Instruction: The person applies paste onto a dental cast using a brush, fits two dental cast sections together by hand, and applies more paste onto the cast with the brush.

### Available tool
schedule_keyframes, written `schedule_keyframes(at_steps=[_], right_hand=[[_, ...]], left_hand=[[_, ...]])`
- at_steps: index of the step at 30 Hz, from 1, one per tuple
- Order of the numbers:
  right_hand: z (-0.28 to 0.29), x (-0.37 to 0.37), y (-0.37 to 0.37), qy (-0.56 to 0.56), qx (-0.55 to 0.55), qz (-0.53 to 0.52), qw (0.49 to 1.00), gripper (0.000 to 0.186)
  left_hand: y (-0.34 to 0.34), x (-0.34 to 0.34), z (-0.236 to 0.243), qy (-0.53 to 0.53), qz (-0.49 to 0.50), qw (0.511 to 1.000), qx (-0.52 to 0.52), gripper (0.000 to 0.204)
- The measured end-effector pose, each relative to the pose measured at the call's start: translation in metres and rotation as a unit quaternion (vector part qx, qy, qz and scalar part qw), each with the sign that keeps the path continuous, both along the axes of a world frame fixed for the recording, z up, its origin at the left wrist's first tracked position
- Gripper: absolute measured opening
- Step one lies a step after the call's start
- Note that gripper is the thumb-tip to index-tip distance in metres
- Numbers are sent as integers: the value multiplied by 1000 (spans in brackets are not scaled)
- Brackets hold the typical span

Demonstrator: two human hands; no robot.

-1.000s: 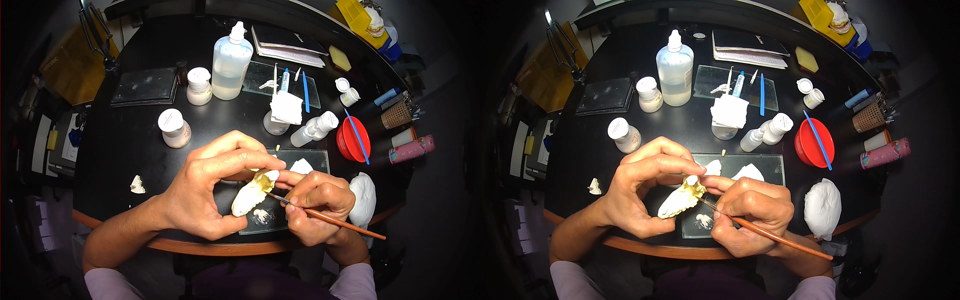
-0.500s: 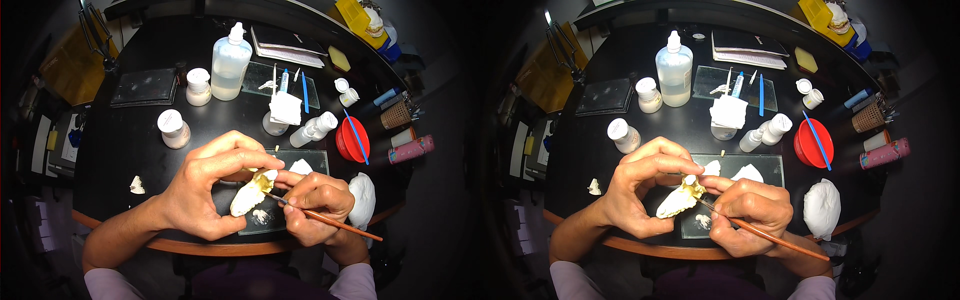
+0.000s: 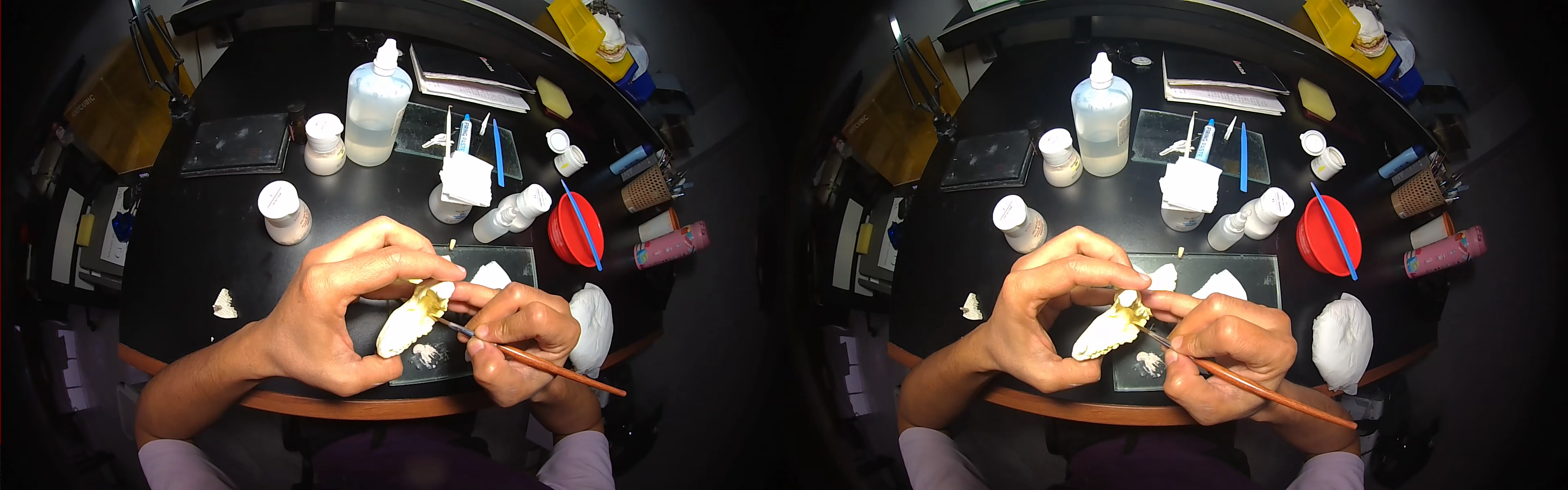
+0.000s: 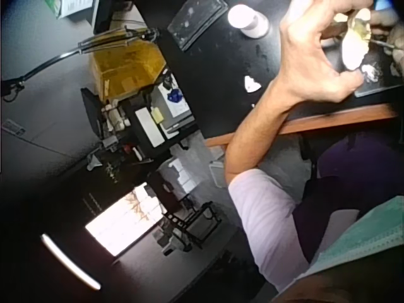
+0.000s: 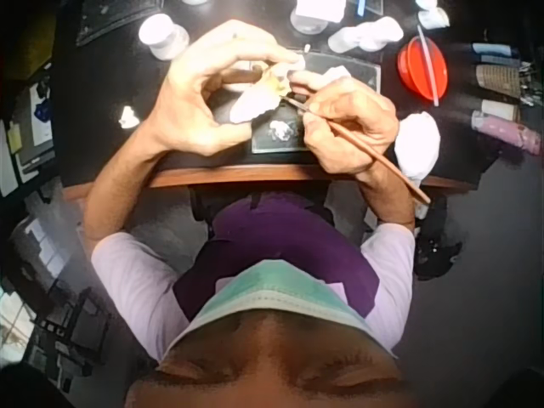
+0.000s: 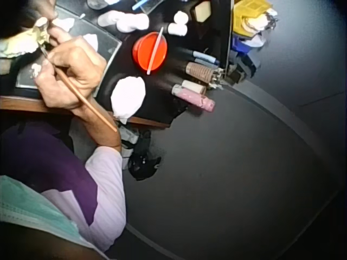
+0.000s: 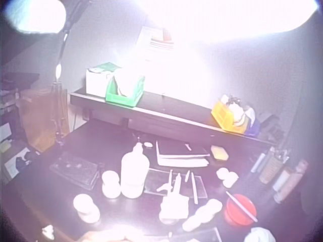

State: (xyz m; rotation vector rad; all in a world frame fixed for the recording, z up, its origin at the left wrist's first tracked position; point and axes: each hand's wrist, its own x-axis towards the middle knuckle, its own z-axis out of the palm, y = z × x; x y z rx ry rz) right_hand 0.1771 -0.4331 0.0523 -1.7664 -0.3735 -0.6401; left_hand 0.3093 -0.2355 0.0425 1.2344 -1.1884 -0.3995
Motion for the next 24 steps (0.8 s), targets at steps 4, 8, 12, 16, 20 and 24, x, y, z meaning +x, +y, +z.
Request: schedule_keyframes(at_steps=[4, 8, 12, 16, 20, 24], right_hand=[[-1, 0, 0, 2, 14, 5, 1000, 10], [0, 1, -3, -9, -43, 12, 999, 11], [2, 1, -1, -9, -26, 3, 1000, 11], [3, 1, -2, -19, -59, -1, 998, 11], [2, 0, -2, -24, -64, -6, 998, 12], [3, 1, -1, -28, -66, 5, 997, 12]], left_hand=[[1, 0, -2, 2, -2, 1000, 0, 67], [0, -1, 0, 6, 0, 1000, 1, 67], [0, 0, 1, 9, 0, 1000, -1, 68], [0, 0, 2, 11, -2, 1000, -1, 68], [0, 0, 2, 27, -2, 1000, -5, 68], [1, 1, 3, 24, -4, 1000, 0, 68]])
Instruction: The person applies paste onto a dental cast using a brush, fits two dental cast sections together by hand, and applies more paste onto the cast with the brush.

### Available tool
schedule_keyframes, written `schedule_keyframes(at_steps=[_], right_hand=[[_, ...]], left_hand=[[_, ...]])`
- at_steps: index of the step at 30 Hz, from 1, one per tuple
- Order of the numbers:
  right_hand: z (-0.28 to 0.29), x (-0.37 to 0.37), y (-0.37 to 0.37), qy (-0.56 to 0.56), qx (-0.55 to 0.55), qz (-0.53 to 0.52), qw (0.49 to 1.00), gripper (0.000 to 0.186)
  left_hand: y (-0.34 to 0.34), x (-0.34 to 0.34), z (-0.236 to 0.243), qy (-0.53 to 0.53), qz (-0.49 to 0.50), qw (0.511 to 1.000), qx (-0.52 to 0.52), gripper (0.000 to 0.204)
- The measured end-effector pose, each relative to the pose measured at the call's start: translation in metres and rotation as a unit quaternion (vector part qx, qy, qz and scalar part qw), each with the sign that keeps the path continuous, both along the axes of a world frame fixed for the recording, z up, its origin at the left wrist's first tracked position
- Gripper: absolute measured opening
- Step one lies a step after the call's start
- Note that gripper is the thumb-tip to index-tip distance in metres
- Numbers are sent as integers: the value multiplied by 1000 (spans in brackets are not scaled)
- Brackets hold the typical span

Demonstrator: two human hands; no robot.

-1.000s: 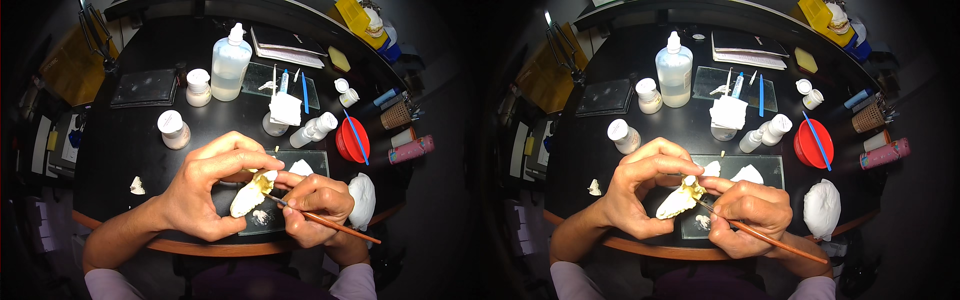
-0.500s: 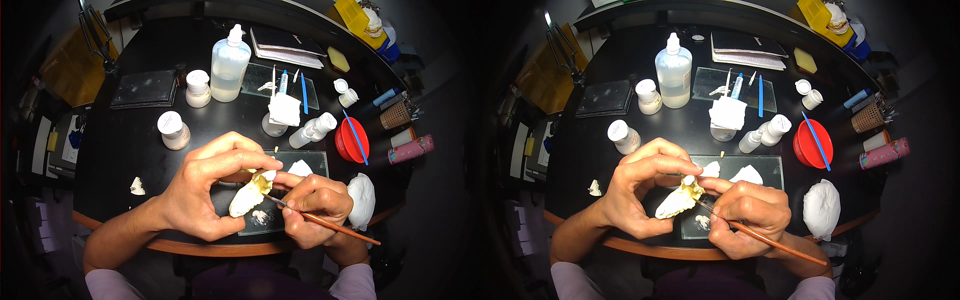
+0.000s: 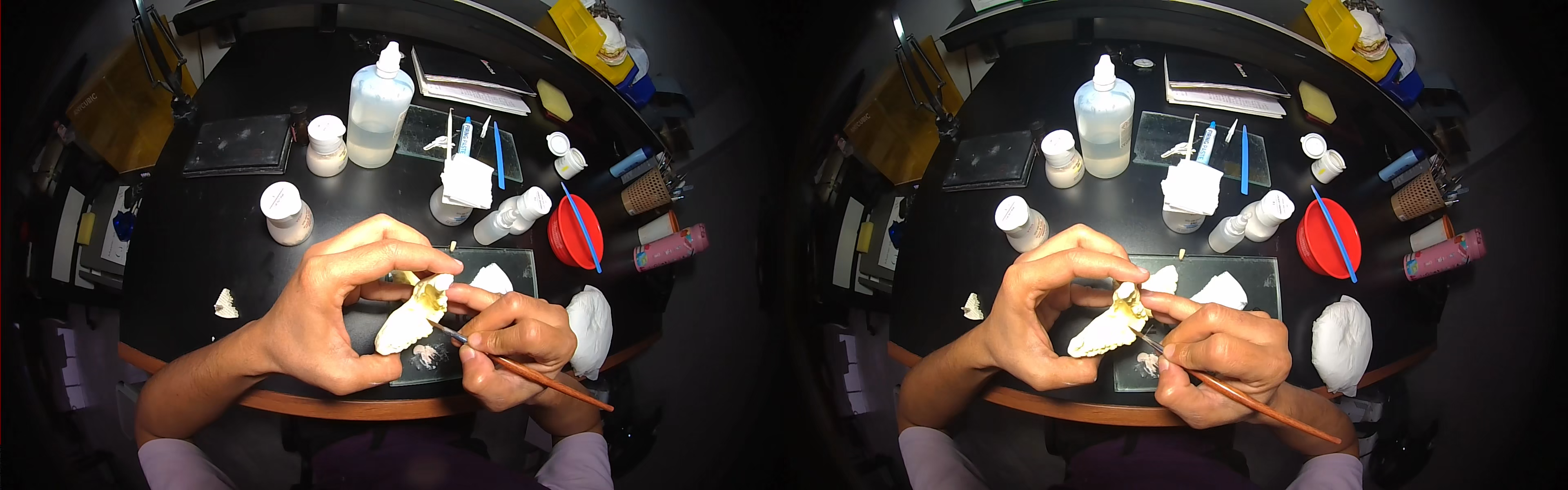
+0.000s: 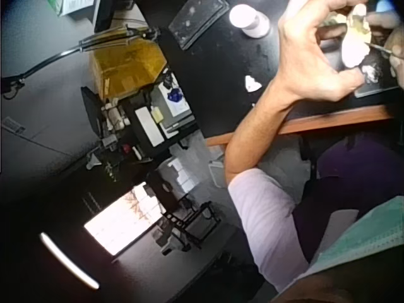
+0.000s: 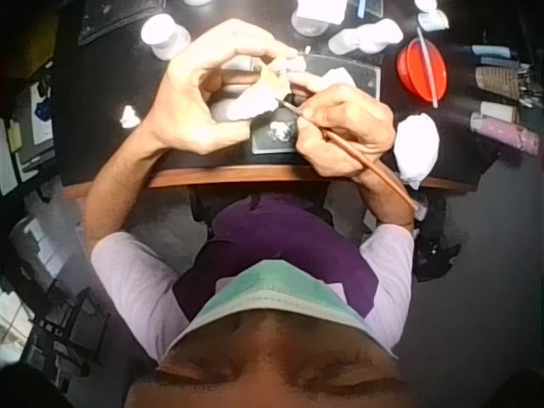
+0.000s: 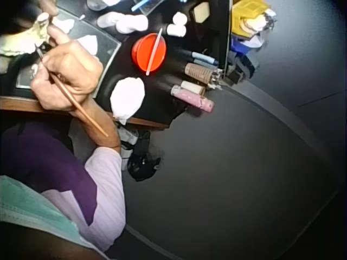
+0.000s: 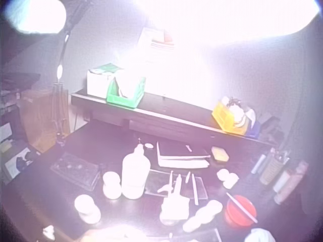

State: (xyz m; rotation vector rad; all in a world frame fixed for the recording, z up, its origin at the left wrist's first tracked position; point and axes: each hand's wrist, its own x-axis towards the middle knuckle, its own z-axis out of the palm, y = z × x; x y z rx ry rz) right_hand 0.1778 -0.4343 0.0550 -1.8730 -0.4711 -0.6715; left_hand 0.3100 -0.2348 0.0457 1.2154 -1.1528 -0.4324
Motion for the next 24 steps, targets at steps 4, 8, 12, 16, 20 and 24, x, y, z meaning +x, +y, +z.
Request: schedule_keyframes(at_steps=[4, 8, 12, 16, 20, 24], right_hand=[[1, -2, 0, 8, -5, -5, 1000, 12], [3, -4, -1, 25, -33, -14, 999, 13], [0, -1, -1, 3, -17, -7, 1000, 13], [-1, -1, 2, 6, -30, -8, 1000, 14], [0, -1, 2, 3, -52, -16, 999, 14], [2, -1, 4, -7, -39, -15, 999, 13]], left_hand=[[0, 0, 0, -2, -2, 1000, 1, 69], [0, 0, -1, -4, 4, 1000, 5, 68], [-1, 0, -1, -6, 3, 1000, 5, 68], [0, -1, 0, -4, 6, 1000, 10, 68], [0, -1, 0, -12, 9, 1000, 9, 68], [-1, -2, 1, -13, 14, 1000, 5, 68]])
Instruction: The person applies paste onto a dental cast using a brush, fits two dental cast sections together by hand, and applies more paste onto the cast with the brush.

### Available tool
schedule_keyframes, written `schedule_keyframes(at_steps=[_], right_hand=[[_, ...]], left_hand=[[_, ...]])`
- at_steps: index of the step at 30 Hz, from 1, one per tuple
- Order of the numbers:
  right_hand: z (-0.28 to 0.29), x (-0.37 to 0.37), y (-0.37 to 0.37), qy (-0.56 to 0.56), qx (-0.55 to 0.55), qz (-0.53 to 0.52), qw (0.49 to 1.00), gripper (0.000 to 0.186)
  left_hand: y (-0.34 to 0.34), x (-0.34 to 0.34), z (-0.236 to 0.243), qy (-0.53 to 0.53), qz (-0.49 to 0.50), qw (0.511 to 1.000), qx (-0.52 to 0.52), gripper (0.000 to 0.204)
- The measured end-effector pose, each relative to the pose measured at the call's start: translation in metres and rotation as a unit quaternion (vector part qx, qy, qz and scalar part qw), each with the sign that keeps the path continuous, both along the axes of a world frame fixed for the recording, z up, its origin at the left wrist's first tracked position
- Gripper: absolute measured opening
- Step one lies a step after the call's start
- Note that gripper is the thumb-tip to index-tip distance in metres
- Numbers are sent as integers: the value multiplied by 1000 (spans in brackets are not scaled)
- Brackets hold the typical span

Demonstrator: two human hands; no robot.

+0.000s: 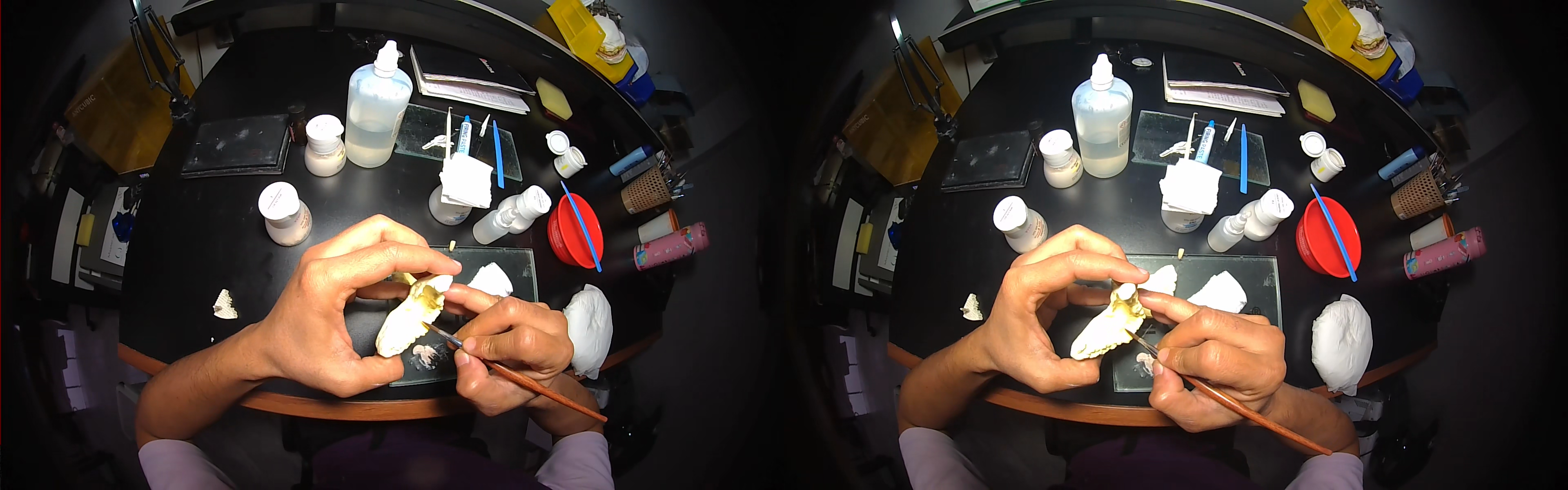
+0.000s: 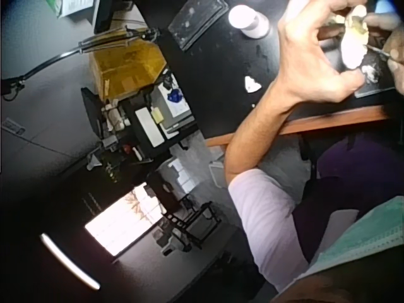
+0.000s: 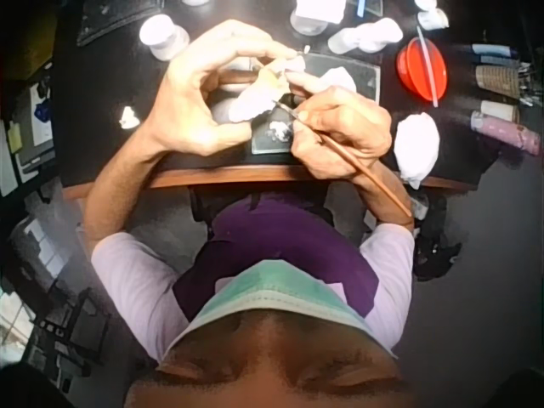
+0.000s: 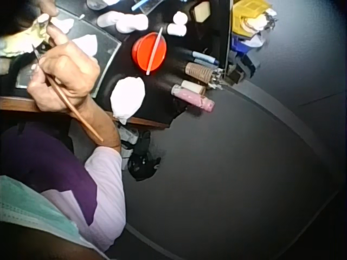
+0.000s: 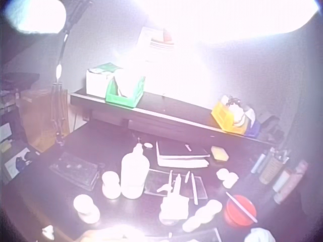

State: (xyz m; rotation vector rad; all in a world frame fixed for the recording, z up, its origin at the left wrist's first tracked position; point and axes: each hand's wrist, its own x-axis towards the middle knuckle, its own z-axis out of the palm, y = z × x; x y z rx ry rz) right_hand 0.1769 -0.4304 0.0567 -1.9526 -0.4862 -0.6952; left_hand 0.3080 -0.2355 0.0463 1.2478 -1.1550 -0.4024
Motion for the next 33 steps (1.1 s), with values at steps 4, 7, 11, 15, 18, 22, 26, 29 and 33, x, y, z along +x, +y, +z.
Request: schedule_keyframes(at_steps=[4, 7, 11, 15, 18, 22, 26, 29, 33], right_hand=[[0, -1, 0, 5, 3, 2, 1000, 14], [1, -1, 0, 9, -8, -2, 1000, 14], [-1, 0, 1, 5, -9, -3, 1000, 15], [1, 0, 0, 6, -19, 0, 1000, 15], [0, 0, -1, 2, -10, 7, 1000, 15], [-1, -3, -2, 1, -7, 8, 1000, 15], [-1, -3, -2, -9, -27, 14, 999, 16], [1, -3, -3, -7, -37, 17, 999, 16], [1, -3, -2, -11, -49, 9, 999, 16]], left_hand=[[1, 0, 1, -1, 0, 1000, 3, 68], [1, 0, 1, -4, 5, 1000, 11, 68], [1, 0, 1, -6, 5, 1000, 12, 68], [1, 1, 0, -3, 5, 1000, 9, 68], [1, 1, 1, -6, 5, 1000, 7, 68], [1, 0, 1, -14, 10, 1000, 7, 67], [2, -2, 3, -18, 14, 1000, 6, 67], [2, -1, 4, -20, 18, 1000, 11, 67], [2, -1, 5, -26, 20, 999, 15, 67]])
